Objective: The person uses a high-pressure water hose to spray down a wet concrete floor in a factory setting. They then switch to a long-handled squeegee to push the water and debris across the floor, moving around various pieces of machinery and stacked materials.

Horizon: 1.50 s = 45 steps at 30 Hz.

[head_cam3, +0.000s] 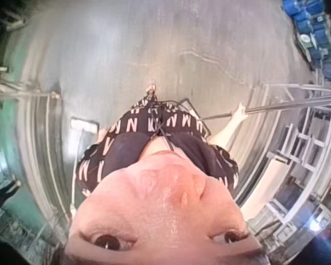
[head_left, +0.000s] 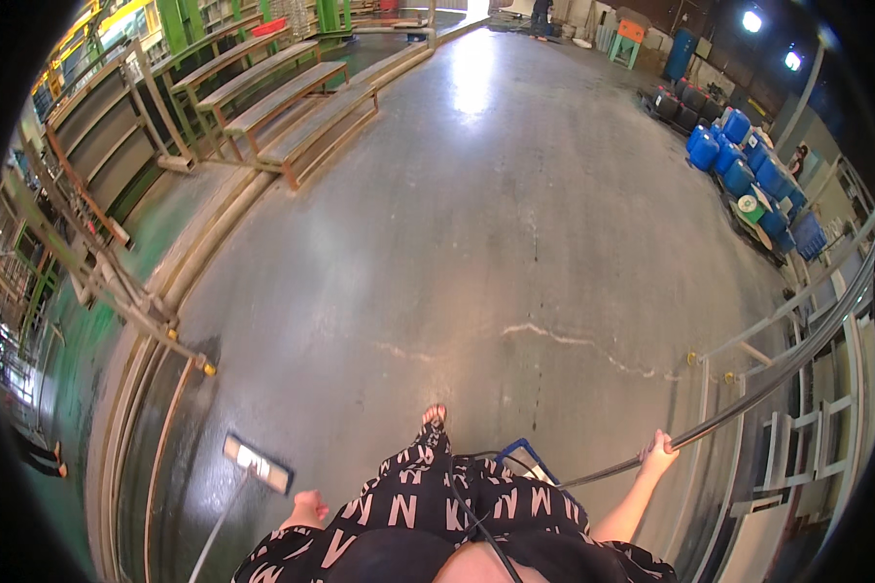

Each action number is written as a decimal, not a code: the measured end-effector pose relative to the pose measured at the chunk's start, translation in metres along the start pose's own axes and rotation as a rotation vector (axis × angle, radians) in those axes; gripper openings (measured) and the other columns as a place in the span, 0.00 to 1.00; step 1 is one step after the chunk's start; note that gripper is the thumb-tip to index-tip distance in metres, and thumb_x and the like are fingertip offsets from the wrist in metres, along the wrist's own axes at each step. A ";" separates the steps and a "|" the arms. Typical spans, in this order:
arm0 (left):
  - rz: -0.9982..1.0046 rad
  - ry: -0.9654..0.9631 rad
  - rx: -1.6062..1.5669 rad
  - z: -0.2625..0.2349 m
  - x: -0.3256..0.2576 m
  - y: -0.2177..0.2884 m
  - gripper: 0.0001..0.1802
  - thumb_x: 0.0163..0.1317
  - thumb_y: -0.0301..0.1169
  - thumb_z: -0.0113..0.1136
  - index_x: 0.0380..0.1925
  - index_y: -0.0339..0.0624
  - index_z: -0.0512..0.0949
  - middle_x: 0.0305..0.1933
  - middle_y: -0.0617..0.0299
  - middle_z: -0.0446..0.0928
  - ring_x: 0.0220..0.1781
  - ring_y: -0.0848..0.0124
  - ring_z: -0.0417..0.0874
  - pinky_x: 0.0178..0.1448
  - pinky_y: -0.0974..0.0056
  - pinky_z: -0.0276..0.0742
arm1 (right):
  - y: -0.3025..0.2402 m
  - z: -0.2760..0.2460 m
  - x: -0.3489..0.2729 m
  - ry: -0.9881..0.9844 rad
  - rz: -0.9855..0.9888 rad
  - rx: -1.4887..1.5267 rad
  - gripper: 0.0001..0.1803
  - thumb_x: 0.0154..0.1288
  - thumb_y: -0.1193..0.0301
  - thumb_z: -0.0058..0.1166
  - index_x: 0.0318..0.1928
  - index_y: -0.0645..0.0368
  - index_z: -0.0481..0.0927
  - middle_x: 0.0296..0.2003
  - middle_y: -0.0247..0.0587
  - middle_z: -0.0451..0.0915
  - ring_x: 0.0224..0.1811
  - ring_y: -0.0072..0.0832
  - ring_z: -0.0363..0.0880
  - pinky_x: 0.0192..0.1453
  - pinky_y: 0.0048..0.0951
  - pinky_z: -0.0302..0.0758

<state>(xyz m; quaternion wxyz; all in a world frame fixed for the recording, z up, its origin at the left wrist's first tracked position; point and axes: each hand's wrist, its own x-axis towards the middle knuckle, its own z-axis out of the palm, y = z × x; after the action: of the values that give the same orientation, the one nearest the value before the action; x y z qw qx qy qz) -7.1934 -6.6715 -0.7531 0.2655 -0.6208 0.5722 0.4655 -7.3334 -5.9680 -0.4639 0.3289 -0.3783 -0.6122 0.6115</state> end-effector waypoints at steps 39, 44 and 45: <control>2.319 -0.461 0.882 0.567 -0.575 1.506 0.11 0.49 0.36 0.61 0.29 0.41 0.75 0.24 0.57 0.76 0.31 0.62 0.79 0.35 0.60 0.72 | -0.197 0.865 0.603 0.212 -0.180 0.020 0.15 0.59 0.70 0.50 0.18 0.55 0.62 0.10 0.25 0.53 0.07 0.15 0.50 0.10 0.21 0.51; 2.142 -0.590 0.882 0.676 -0.491 1.664 0.12 0.48 0.34 0.62 0.27 0.38 0.74 0.23 0.56 0.75 0.29 0.61 0.78 0.33 0.60 0.71 | -0.207 0.993 0.711 0.273 -0.131 -0.007 0.14 0.57 0.70 0.52 0.20 0.56 0.64 0.10 0.25 0.55 0.07 0.15 0.52 0.10 0.20 0.52; 2.155 -0.508 0.902 0.688 -0.472 1.697 0.12 0.48 0.34 0.62 0.27 0.38 0.74 0.24 0.55 0.75 0.28 0.61 0.77 0.32 0.61 0.71 | -0.203 1.022 0.746 0.308 -0.099 -0.017 0.13 0.57 0.70 0.53 0.21 0.56 0.65 0.10 0.25 0.55 0.08 0.14 0.53 0.10 0.20 0.52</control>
<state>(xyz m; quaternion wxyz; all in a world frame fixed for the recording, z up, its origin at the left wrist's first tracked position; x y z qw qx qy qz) -8.9658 -6.2066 -0.2853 0.0380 0.4375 0.8412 0.3153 -8.6014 -5.8263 -0.3423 0.4455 -0.4395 -0.5776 0.5242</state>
